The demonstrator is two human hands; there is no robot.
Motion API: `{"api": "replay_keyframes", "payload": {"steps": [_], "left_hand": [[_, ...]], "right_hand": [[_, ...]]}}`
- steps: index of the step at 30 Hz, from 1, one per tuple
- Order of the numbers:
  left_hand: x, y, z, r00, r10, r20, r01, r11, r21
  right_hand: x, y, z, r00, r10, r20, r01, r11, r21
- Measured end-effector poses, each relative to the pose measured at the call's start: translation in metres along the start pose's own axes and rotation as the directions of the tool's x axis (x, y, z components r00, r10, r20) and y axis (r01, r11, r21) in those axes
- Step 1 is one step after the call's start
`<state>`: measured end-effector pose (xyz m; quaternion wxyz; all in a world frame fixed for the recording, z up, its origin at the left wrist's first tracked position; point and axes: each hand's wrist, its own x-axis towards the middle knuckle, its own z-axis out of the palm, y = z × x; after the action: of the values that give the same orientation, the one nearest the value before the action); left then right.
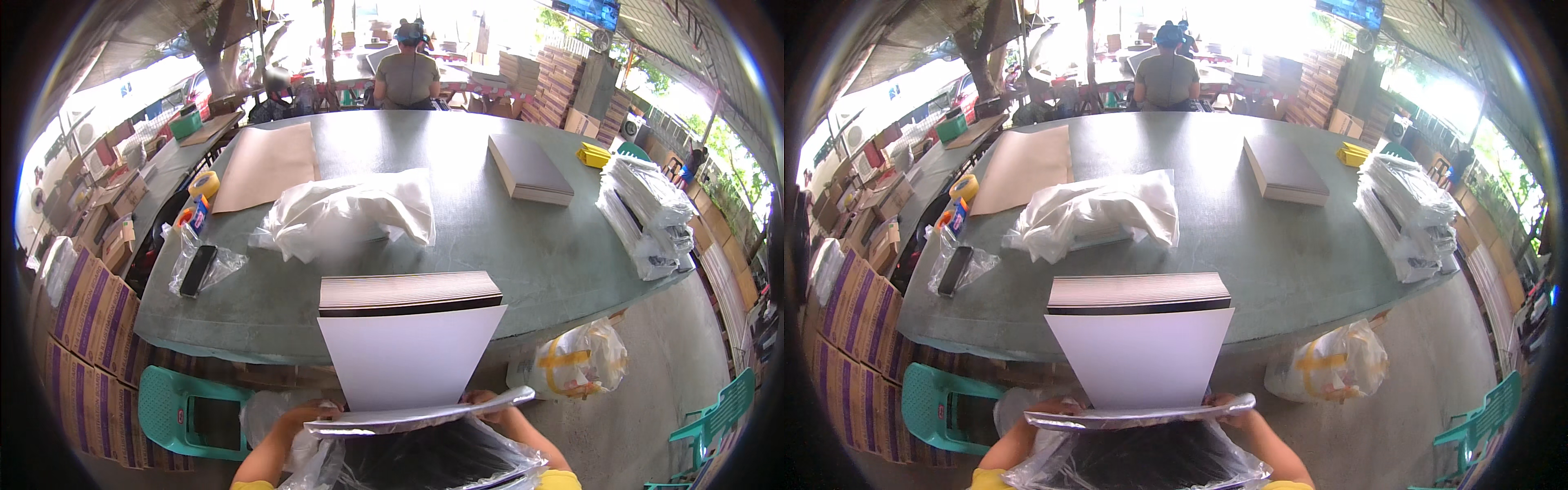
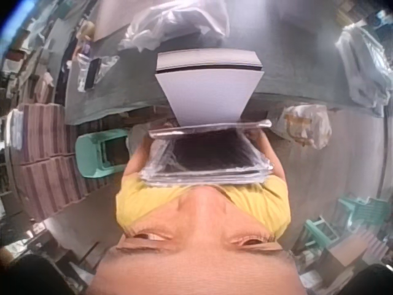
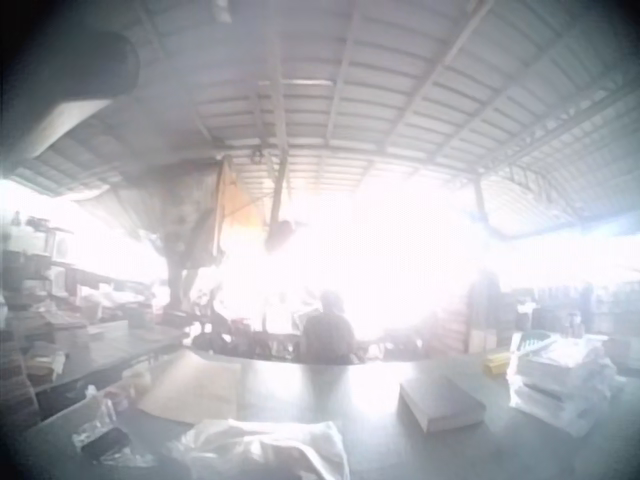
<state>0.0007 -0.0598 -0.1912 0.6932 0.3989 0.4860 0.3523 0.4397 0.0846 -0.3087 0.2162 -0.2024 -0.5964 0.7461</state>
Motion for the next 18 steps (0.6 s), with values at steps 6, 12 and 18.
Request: {"api": "replay_keyframes", "payload": {"steps": [6, 12, 18], "left_hand": [[0.009, -0.058, 0.005, 0.961, -0.166, -0.223, 0.184, 0.981, 0.062], [0.025, -0.065, 0.012, 0.927, -0.187, -0.325, 0.227, 0.970, 0.088], [-0.026, 0.097, 0.012, 0.966, -0.026, -0.256, 0.207, 0.671, 0.712]], "right_hand": [[0.032, -0.015, 0.054, 0.685, 0.411, -0.601, -0.686, 0.642, -0.343], [0.052, -0.062, 0.088, 0.512, 0.386, -0.767, -0.844, 0.391, -0.367], [0.035, -0.203, 0.080, 0.746, 0.146, -0.649, -0.359, 0.910, -0.208]]}}
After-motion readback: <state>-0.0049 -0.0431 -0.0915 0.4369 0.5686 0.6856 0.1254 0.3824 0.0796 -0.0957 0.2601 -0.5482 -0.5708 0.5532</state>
